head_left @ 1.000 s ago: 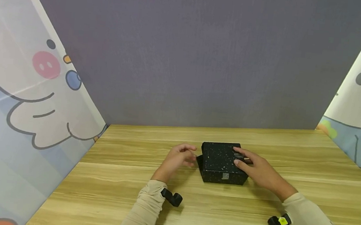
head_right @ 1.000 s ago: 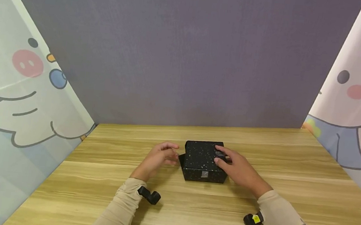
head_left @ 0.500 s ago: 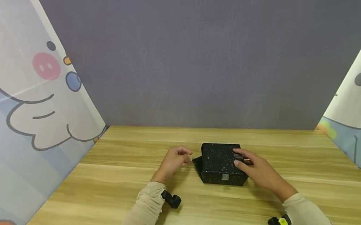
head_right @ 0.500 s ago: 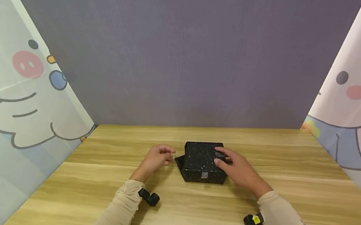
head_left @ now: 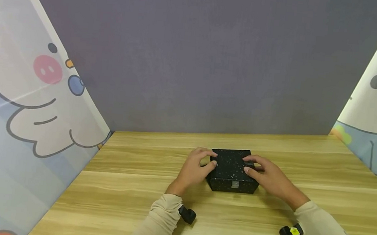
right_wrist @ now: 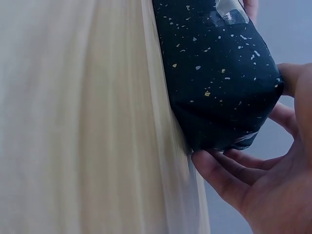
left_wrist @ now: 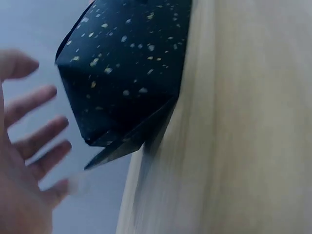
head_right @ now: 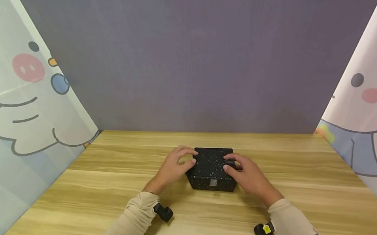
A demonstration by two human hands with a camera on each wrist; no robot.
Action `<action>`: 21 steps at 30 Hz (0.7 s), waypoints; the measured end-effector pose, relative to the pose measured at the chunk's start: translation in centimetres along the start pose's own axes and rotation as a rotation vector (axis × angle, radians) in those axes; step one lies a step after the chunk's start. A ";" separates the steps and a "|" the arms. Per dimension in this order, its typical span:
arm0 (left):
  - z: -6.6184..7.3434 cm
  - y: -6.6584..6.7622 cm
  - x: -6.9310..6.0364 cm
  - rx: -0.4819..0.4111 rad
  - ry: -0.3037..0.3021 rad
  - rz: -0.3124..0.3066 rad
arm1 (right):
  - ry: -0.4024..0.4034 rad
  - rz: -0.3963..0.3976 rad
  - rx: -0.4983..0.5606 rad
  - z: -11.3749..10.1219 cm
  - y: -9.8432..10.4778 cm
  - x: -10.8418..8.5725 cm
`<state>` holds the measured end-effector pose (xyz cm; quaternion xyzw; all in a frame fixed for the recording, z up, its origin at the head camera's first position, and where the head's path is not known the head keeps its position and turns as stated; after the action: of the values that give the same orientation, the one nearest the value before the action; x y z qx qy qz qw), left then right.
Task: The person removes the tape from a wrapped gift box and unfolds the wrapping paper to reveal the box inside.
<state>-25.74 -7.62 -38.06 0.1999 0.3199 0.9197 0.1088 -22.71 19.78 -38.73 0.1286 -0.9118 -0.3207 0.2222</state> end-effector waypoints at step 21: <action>0.3 -0.7 -0.7 0.167 -0.079 -0.206 | -0.017 0.076 0.038 -0.4 -0.2 0.2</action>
<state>-24.90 -7.13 -38.48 0.2106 0.4098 0.8651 0.1982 -22.74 19.36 -38.52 0.0952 -0.9238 -0.2955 0.2239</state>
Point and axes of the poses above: each hand's wrist, its own x-axis towards the middle knuckle, its own y-axis out of the back of the hand, z = x × y, the point moved 1 cm from there along x, towards the middle knuckle, and after that the axes turned 9 degrees about y, right-handed, at the moved point
